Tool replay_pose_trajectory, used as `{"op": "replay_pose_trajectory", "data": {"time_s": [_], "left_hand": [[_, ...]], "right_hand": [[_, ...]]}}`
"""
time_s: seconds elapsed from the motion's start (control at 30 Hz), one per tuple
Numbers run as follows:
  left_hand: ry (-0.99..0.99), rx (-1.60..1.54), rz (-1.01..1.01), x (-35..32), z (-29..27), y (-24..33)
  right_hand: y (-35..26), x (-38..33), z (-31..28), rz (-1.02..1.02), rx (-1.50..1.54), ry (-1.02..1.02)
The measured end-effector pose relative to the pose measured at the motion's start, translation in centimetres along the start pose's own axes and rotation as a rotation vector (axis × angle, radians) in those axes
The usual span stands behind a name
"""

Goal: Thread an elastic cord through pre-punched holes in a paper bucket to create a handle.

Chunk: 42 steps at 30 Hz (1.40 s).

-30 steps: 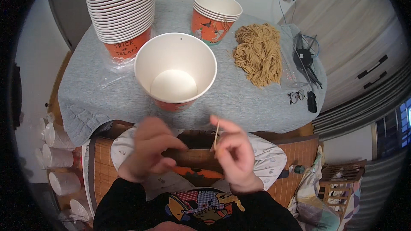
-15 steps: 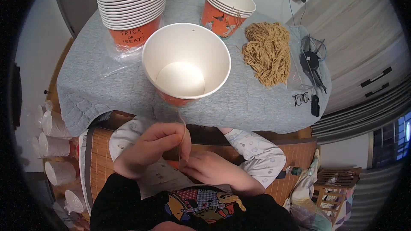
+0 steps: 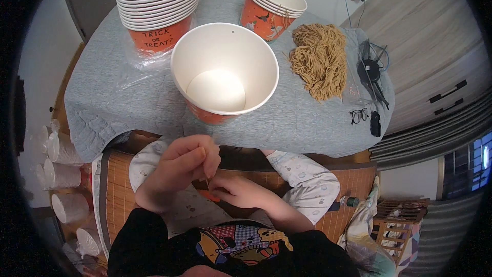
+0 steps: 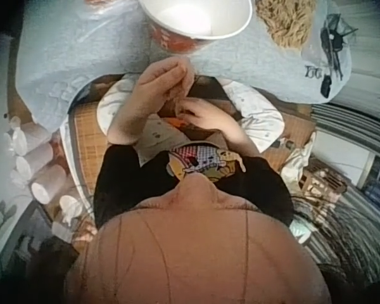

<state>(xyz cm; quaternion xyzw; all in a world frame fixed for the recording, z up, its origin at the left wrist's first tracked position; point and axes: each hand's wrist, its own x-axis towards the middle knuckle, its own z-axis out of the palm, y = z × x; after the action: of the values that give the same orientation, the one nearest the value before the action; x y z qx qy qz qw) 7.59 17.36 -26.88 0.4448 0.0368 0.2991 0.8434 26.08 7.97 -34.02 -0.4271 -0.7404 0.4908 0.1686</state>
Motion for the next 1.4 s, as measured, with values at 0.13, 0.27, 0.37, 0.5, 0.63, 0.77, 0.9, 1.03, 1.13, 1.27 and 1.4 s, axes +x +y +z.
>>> {"op": "replay_pose_trajectory", "data": {"time_s": [0.13,0.27,0.37,0.5,0.63,0.77,0.9,1.03,1.13,1.27,1.4], "left_hand": [[0.003,-0.056,0.057,0.5,-0.4,-0.5],[-0.024,-0.088,0.070,1.0,-0.4,-0.4],[-0.019,-0.084,0.077,1.4,-0.1,-0.4],[0.026,-0.037,0.064,1.9,1.0,-0.3],[0.000,0.098,0.170,2.4,1.4,0.3],[0.017,0.231,0.212,2.8,2.1,0.4],[0.052,0.243,0.260,3.0,2.8,-0.2],[0.113,0.365,0.388,3.1,2.5,-1.4],[0.159,0.435,0.363,3.0,2.5,-0.8],[0.191,0.540,0.326,2.7,2.1,-0.9],[0.164,0.580,0.361,2.5,1.3,-1.0]], "right_hand": [[0.7,-0.1,0.4,0.068,-0.027,-0.074],[2.3,-0.6,0.9,0.084,0.025,-0.104],[2.2,-0.9,0.5,0.218,0.046,-0.212],[0.9,-1.3,-1.0,0.143,0.024,-0.084],[-4.1,-2.4,-4.8,0.032,0.158,0.440],[-6.8,-1.6,-6.9,-0.457,0.430,0.802],[-8.3,0.1,-8.2,-0.493,0.541,0.767],[-8.0,1.2,-8.2,-0.491,0.653,0.703],[-7.1,1.5,-8.3,-0.527,0.600,0.701],[-7.5,1.6,-8.7,-0.516,0.600,0.664],[-7.5,2.2,-8.6,-0.515,0.553,0.669]]}}
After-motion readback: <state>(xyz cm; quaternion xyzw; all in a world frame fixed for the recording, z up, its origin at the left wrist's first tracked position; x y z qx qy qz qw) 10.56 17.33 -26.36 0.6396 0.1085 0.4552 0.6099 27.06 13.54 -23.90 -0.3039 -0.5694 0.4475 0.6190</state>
